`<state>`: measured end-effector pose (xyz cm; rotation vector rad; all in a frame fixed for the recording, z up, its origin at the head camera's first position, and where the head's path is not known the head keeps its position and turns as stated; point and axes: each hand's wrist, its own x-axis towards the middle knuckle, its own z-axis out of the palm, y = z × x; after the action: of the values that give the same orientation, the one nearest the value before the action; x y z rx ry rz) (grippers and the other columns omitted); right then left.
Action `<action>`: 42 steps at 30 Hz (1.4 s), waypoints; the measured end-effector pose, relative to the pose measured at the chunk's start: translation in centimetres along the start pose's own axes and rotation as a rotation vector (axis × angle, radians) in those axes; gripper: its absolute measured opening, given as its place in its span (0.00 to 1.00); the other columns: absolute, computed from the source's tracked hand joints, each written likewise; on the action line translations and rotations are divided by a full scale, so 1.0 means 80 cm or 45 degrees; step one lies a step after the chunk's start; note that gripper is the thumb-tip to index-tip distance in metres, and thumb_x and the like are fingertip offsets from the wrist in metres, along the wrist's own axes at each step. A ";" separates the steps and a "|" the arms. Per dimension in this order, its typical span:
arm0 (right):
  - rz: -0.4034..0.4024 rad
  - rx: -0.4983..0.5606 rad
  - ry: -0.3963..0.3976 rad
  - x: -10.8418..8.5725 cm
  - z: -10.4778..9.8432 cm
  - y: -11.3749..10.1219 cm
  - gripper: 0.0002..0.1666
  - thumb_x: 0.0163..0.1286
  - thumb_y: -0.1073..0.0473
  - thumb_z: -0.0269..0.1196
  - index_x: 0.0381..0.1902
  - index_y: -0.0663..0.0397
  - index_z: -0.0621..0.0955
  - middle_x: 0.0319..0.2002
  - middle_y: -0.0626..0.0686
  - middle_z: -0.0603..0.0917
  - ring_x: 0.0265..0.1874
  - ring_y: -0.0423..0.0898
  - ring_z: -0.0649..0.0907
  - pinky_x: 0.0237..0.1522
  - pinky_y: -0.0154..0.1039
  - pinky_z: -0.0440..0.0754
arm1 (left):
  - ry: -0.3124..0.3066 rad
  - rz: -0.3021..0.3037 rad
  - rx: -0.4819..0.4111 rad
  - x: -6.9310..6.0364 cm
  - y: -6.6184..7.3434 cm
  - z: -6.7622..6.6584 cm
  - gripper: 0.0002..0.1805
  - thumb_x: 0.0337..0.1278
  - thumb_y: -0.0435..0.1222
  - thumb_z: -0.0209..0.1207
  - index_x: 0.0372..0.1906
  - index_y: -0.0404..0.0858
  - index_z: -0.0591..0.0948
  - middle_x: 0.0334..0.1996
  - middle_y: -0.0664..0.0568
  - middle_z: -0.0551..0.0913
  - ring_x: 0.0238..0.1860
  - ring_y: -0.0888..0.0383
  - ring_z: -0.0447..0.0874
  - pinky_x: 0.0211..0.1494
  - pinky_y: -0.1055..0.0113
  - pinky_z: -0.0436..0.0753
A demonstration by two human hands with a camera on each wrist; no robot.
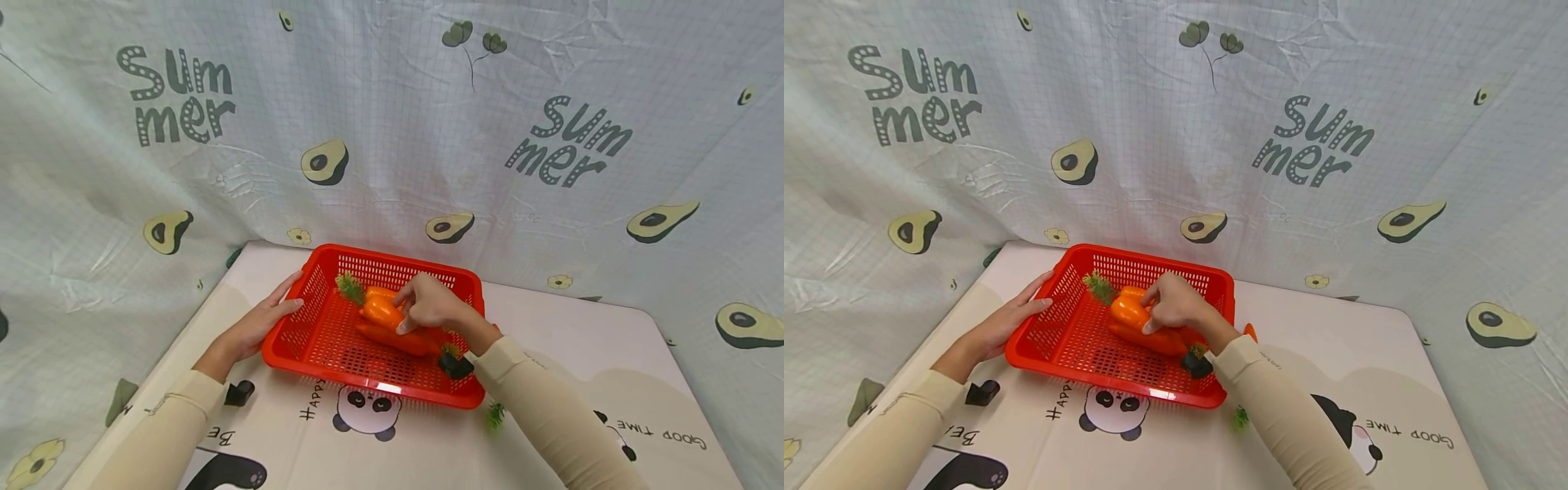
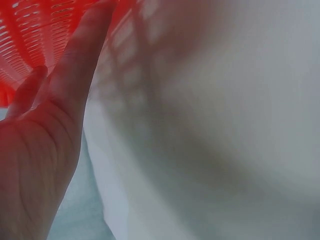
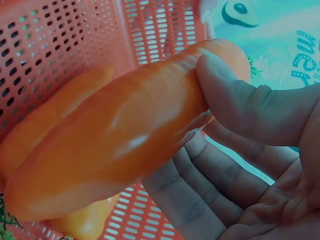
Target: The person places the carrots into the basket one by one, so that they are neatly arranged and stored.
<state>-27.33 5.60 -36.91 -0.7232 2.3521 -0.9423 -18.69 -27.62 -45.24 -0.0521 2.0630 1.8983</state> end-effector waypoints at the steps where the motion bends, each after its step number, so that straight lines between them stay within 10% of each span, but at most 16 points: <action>1: 0.003 -0.001 -0.003 0.001 0.001 0.000 0.24 0.54 0.69 0.78 0.51 0.65 0.89 0.25 0.53 0.85 0.22 0.44 0.76 0.24 0.33 0.76 | 0.001 -0.001 0.001 0.000 0.000 0.000 0.41 0.81 0.49 0.49 0.85 0.64 0.40 0.80 0.37 0.55 0.63 0.44 0.74 0.57 0.59 0.87; 42: -0.026 -0.173 0.001 0.027 0.033 0.016 0.23 0.46 0.67 0.83 0.44 0.61 0.92 0.30 0.51 0.91 0.28 0.43 0.83 0.34 0.35 0.85 | -0.001 -0.004 0.018 0.001 -0.004 -0.003 0.41 0.81 0.51 0.49 0.85 0.65 0.40 0.81 0.39 0.54 0.67 0.42 0.71 0.59 0.60 0.87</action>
<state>-27.63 3.83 -40.08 -0.8005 2.4320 -0.7968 -18.77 -27.88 -45.57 -0.0513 2.0746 1.8816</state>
